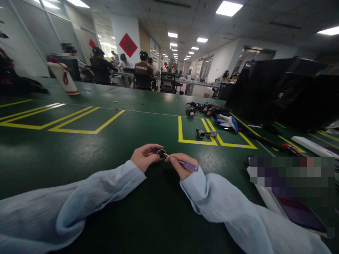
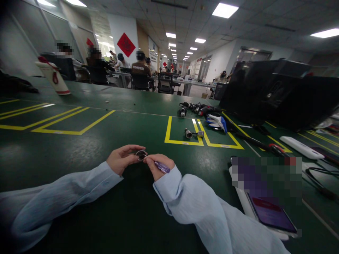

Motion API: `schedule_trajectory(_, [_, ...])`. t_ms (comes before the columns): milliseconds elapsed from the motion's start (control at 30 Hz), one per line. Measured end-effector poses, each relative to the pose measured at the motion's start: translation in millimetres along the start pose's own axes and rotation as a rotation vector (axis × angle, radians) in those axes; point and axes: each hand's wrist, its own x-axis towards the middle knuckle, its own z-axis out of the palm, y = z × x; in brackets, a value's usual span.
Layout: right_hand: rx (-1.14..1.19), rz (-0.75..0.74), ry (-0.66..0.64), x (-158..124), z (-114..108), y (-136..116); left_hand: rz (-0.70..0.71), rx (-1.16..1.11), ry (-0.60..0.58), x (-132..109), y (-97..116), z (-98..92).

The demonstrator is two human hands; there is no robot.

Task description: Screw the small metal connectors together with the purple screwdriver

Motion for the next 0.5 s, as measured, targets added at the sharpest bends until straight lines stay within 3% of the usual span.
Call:
schedule_trajectory(233, [-0.037,-0.067,0.012,-1.2,3.2,10.7,-0.001,-0.006,-0.046,-3.3,4.2,0.9])
schedule_trajectory(500, [-0.074,-0.123,-0.020,-1.3,4.7,8.9,0.032,0.076,-0.012,-1.4,5.3,-0.4])
